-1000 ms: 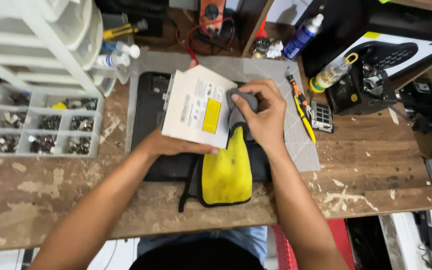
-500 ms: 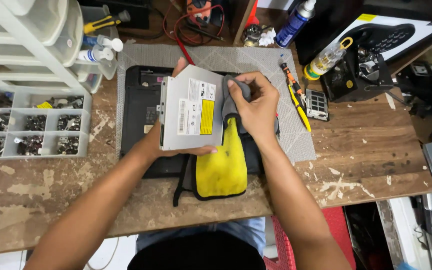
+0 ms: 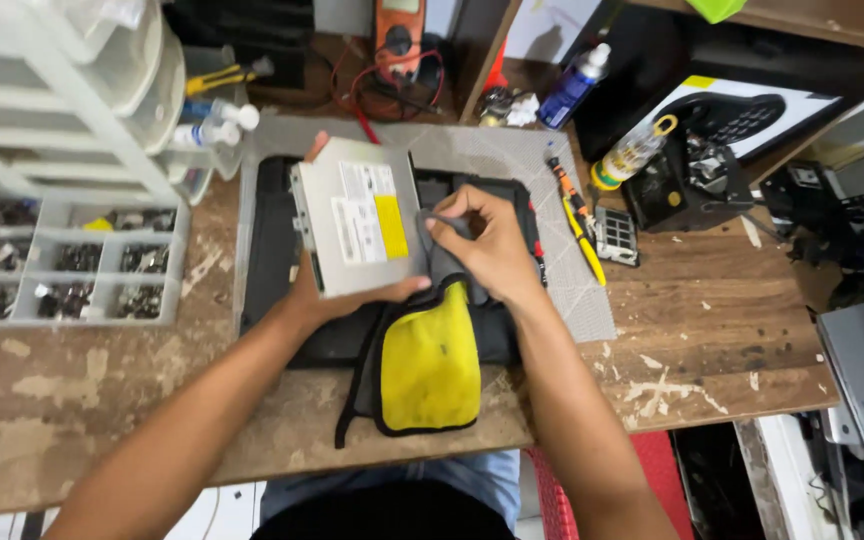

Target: Inspecting and attempting to install an optical drive into a laptop

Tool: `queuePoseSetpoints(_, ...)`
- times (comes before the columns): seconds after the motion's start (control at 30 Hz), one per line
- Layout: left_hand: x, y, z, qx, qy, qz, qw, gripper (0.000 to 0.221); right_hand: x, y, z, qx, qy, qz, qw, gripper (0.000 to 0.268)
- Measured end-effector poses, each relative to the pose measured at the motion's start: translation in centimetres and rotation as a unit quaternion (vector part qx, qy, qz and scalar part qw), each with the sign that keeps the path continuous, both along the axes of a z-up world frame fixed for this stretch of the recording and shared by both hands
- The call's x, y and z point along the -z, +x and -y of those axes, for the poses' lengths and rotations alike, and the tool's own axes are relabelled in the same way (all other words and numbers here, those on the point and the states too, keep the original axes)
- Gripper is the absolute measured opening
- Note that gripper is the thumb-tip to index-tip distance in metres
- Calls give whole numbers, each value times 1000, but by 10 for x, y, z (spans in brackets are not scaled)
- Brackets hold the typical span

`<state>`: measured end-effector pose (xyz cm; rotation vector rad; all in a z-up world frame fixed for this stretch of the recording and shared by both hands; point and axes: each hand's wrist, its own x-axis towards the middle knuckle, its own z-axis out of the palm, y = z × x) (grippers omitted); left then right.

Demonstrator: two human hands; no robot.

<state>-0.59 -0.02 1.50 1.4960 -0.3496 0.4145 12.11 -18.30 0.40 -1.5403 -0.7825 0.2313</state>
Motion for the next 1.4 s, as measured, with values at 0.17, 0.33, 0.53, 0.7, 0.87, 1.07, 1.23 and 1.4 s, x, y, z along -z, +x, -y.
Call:
queuePoseSetpoints(0.17, -2, -6, 3, -31, 31, 7, 999, 150, -7, -7, 9, -69, -18, -35, 997, 15)
queuePoseSetpoints(0.33, -4, -8, 0, -59, 64, 17, 996, 147, -3, -1, 7, -82, -20, -42, 996, 15)
queuePoseSetpoints(0.53, -6, -8, 5, -85, 106, 24, 990, 144, -13, -7, 2, -27, 17, -16, 999, 15)
queuePoseSetpoints(0.7, -6, -12, 12, -101, 150, 32, 983, 142, -10, -3, 3, 46, 53, 10, 997, 17)
queuePoseSetpoints(0.87, -8, -13, 13, -112, 183, 37, 976, 140, 0, 4, 0, 90, 75, 44, 992, 15)
queuePoseSetpoints(1.07, 17, 1, 19, -53, 7, 41, 998, 153, 3, 5, -2, 123, 90, 67, 986, 16)
queuePoseSetpoints(1.23, 24, 6, 14, -55, -11, 57, 997, 156, 5, 7, -4, 132, 95, 76, 984, 16)
queuePoseSetpoints(1.4, 39, 11, 8, -49, -18, 24, 998, 149, -3, -1, 0, -17, 12, 17, 1000, 15)
